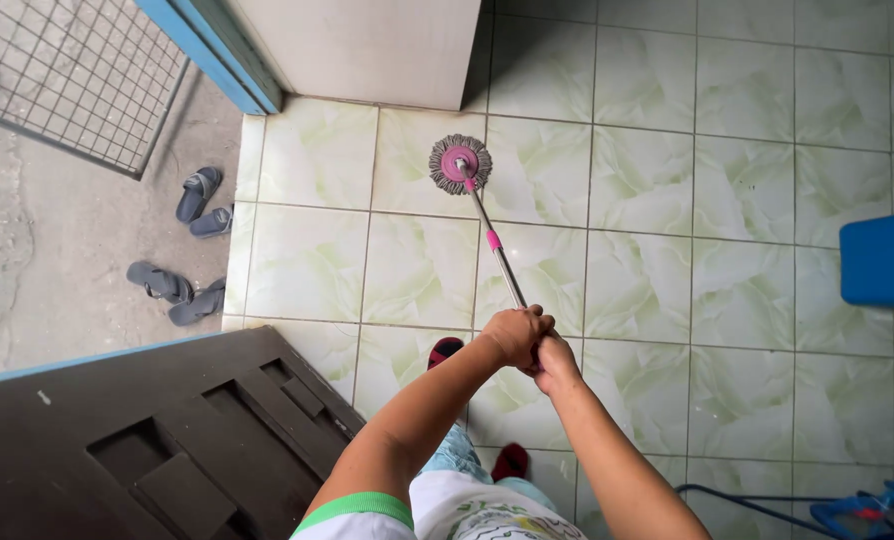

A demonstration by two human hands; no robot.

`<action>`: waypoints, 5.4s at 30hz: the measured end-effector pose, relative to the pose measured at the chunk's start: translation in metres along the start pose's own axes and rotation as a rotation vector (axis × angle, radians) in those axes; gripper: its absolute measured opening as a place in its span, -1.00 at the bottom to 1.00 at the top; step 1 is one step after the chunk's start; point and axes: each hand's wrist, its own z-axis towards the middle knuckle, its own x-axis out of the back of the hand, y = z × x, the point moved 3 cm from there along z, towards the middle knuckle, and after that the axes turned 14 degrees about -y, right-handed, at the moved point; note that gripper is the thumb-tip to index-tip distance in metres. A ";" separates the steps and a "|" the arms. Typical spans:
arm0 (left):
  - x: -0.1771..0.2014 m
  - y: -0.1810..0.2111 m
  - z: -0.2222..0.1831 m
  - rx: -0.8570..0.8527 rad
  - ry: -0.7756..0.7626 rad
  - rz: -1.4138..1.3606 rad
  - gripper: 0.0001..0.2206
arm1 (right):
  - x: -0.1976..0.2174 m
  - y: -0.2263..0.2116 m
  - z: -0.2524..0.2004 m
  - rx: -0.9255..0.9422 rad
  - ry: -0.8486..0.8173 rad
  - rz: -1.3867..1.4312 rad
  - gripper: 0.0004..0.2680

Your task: Mop the tiled floor in a water production facility.

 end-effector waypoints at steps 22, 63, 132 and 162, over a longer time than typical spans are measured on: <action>0.046 0.111 0.057 -0.308 -0.107 0.085 -0.25 | 0.137 -0.032 -0.011 0.060 -0.060 0.313 -0.77; 0.587 -0.160 0.361 -0.139 -0.001 0.001 -0.39 | -0.057 -0.610 0.332 -0.041 0.074 0.120 -0.88; 0.724 -0.178 0.629 -0.394 -0.262 0.161 -0.14 | 0.019 -0.823 0.431 0.275 0.087 0.275 -0.78; 0.515 0.056 0.434 -0.555 -0.611 0.385 -0.28 | 0.108 -0.546 0.147 0.060 0.369 0.263 -0.75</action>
